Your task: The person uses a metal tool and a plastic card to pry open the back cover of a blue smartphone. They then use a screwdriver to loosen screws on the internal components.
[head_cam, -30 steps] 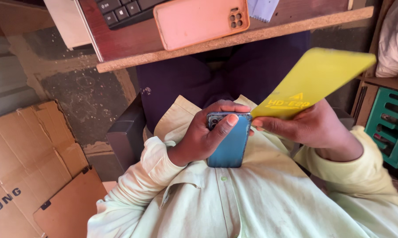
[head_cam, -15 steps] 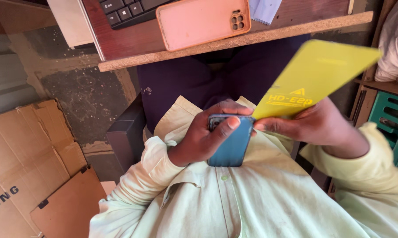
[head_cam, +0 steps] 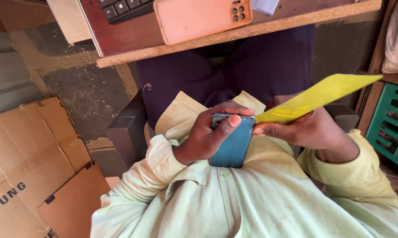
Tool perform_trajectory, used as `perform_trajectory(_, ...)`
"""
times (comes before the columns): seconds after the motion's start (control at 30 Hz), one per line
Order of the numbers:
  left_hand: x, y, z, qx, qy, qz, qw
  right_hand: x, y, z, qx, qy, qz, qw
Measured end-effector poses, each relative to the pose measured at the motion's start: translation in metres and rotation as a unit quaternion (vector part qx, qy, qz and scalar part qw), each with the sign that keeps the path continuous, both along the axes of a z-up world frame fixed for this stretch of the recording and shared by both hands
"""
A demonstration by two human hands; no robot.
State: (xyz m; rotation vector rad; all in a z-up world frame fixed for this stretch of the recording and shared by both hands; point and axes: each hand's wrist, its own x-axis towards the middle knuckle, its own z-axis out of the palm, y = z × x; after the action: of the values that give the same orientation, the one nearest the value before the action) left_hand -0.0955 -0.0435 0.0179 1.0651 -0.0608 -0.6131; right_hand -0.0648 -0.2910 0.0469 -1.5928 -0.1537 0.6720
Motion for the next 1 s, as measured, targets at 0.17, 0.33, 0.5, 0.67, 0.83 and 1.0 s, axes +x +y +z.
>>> perform_trajectory(0.17,0.000,-0.002,-0.001,0.035,-0.002,0.015,0.999,-0.003,-0.003,-0.010,-0.016,0.045,0.005,0.999)
perform_trajectory(0.33,0.013,0.002,0.003,0.043,0.018,-0.004,0.999,-0.010,0.003,-0.014,0.045,0.110,-0.097,0.988)
perform_trajectory(0.5,0.032,0.016,0.014,0.082,-0.062,-0.029,0.994,-0.009,0.005,-0.006,0.079,0.094,-0.116,0.986)
perform_trajectory(0.67,0.036,0.010,0.030,0.262,-0.275,0.005,0.925,-0.004,0.006,0.003,0.031,0.047,-0.100,0.993)
perform_trajectory(0.83,0.035,0.007,0.041,0.337,-0.424,0.008,0.841,0.000,0.006,0.007,-0.013,-0.096,-0.049,0.994)
perform_trajectory(1.0,0.039,0.012,0.049,0.376,-0.476,-0.041,0.794,0.013,0.008,0.009,-0.049,-0.232,0.017,0.971)
